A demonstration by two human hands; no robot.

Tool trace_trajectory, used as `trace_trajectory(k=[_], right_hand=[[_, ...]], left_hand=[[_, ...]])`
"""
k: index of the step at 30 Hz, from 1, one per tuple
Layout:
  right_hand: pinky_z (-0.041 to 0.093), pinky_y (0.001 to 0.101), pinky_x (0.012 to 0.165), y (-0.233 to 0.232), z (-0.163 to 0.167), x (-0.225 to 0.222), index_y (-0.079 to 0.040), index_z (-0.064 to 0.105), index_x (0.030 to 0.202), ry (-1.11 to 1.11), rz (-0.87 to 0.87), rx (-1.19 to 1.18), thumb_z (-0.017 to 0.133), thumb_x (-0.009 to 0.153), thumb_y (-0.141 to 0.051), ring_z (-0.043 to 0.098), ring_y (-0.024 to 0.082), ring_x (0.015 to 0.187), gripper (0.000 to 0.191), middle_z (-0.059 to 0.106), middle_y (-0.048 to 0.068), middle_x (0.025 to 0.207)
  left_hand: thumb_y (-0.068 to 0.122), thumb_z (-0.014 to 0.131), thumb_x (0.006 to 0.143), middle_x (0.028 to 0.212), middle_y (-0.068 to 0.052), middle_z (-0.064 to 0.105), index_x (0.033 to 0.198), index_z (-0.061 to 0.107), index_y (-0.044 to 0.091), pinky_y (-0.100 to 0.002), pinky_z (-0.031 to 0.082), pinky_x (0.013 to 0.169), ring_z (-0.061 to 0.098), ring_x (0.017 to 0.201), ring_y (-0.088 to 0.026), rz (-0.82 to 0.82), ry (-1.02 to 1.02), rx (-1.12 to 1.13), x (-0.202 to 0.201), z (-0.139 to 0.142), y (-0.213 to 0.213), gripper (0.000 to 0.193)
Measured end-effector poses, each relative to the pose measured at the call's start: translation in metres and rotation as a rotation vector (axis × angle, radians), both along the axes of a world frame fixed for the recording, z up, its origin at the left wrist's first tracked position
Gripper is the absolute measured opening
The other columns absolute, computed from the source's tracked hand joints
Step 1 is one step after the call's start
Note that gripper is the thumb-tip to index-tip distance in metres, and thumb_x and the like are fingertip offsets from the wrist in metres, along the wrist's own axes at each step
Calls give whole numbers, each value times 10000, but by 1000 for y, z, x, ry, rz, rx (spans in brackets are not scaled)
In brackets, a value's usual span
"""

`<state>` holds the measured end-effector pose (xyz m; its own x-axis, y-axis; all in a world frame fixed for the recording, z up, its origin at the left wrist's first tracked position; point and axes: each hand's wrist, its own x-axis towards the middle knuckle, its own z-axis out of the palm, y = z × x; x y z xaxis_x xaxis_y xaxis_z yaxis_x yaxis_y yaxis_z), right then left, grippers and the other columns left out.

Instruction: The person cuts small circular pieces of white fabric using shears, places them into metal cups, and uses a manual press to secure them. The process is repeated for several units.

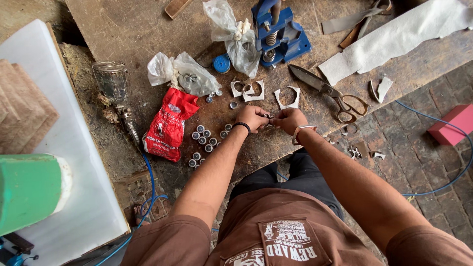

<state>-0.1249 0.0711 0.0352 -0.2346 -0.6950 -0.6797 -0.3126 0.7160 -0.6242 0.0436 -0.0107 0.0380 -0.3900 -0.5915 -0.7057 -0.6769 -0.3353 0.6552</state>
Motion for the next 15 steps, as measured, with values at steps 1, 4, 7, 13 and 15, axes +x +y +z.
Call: trace_trajectory(k=[1, 4, 7, 13, 15], right_hand=[[543, 325, 706, -1, -1, 0, -59, 779, 879, -5, -13, 5, 860, 836, -265, 687, 133, 742, 226, 778, 52, 831], [544, 320, 700, -1, -3, 2, -57, 768, 863, -19, -38, 18, 882, 812, -261, 684, 126, 740, 239, 775, 53, 832], [535, 328, 688, 1, -7, 3, -55, 757, 856, -30, -33, -5, 894, 801, -253, 668, 132, 736, 247, 764, 54, 824], [533, 341, 682, 4, -8, 3, -48, 751, 854, 8, 3, -34, 894, 803, -252, 649, 144, 730, 255, 740, 49, 807], [531, 345, 687, 5, -5, 4, -60, 751, 874, 19, 0, -10, 882, 818, -261, 652, 144, 737, 247, 738, 50, 817]], left_hand=[[137, 799, 823, 875, 25, 767, 1088, 793, 176, -298, 602, 564, 711, 695, -78, 6, 4, 4, 0, -1, -1, 268], [127, 801, 807, 910, 46, 768, 1085, 793, 206, -290, 623, 580, 715, 708, -64, -11, -42, 2, 1, -3, -1, 289], [115, 798, 804, 889, 37, 777, 1079, 796, 214, -287, 618, 574, 721, 708, -66, -6, -46, 22, 0, -3, -2, 292], [150, 821, 808, 865, 43, 784, 1038, 813, 225, -278, 572, 532, 701, 680, -62, -29, -151, 19, -4, 8, -4, 242], [146, 819, 808, 866, 37, 788, 1038, 814, 225, -282, 567, 519, 701, 669, -64, -33, -155, 26, -5, 11, -4, 243]])
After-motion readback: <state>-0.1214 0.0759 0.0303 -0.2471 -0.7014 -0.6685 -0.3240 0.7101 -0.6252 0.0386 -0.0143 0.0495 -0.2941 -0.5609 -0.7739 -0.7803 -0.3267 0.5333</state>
